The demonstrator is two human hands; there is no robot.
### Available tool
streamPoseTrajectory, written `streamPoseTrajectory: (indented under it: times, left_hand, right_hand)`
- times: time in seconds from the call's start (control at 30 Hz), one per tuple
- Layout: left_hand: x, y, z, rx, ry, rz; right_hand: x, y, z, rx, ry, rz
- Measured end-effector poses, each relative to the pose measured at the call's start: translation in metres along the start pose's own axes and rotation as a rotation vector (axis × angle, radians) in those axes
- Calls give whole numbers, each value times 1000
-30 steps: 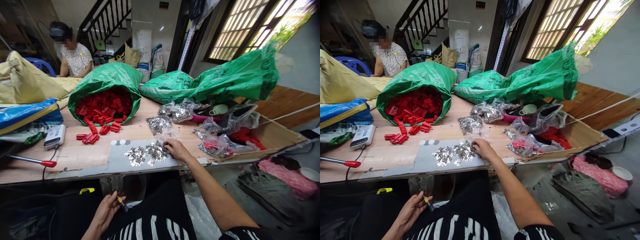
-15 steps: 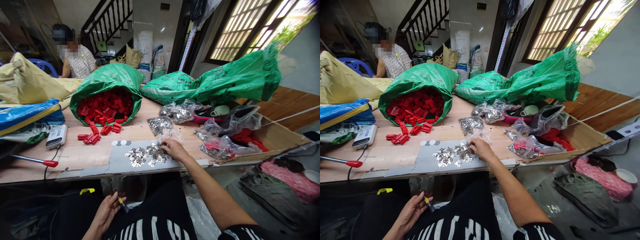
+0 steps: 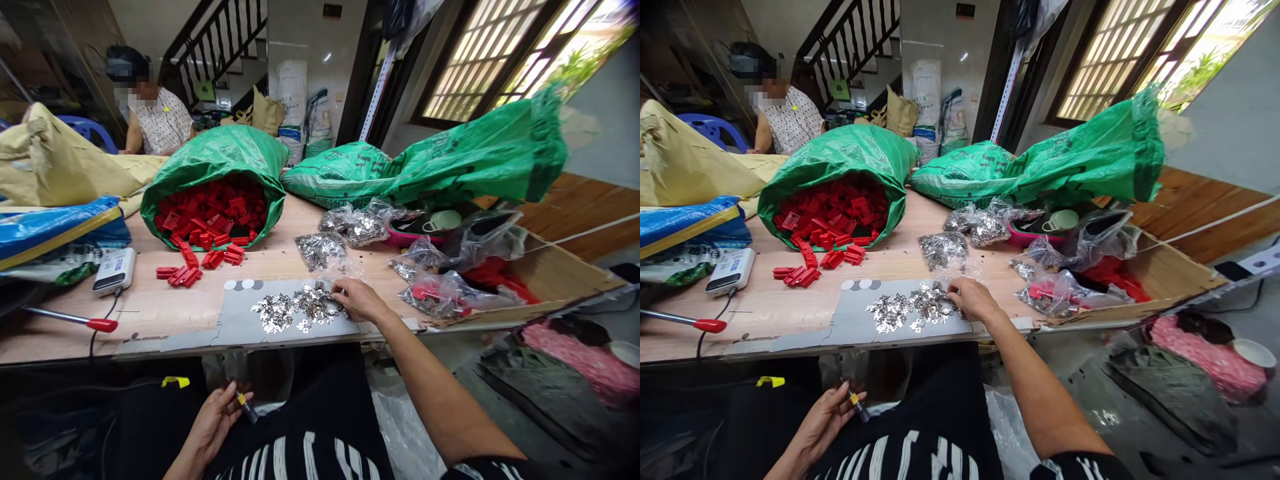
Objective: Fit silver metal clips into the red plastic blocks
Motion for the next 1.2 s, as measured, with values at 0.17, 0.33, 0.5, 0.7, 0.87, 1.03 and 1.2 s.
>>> streamPoseTrajectory:
  times: [0.17, 0.33, 0.5, 0.7, 0.87, 1.03, 1.2]
  left_hand:
    - [-1, -1, 0, 4, 3, 3]
    - [0, 0, -1, -1, 7, 1]
    - [0, 1, -1, -4, 13, 14]
    - [1, 2, -1, -7, 2, 9]
    - [0, 2, -1, 0, -4, 11]
    - [-1, 1, 0, 13, -12, 7]
    - [-1, 0, 0, 6, -3, 11]
  right_hand:
    - [3, 0, 3, 56, 0, -58]
    - [4, 9, 9, -23, -78, -42]
    - [2, 20, 6, -83, -173, -26]
    - [7, 28, 10, -110, -187, -58]
    - [9, 34, 16, -167, -171, -35]
    - [4, 37, 14, -137, -121, -62]
    - [8, 36, 24, -169, -122, -89]
Point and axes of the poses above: each hand's wrist, its own y-axis away from the middle knuckle, its own x-axis out of the palm, z = x × y, the point moved 2 cm from there along -y, towards the middle knuckle, and after that the axes turned 10 degrees about y, right-handed, at the moved point
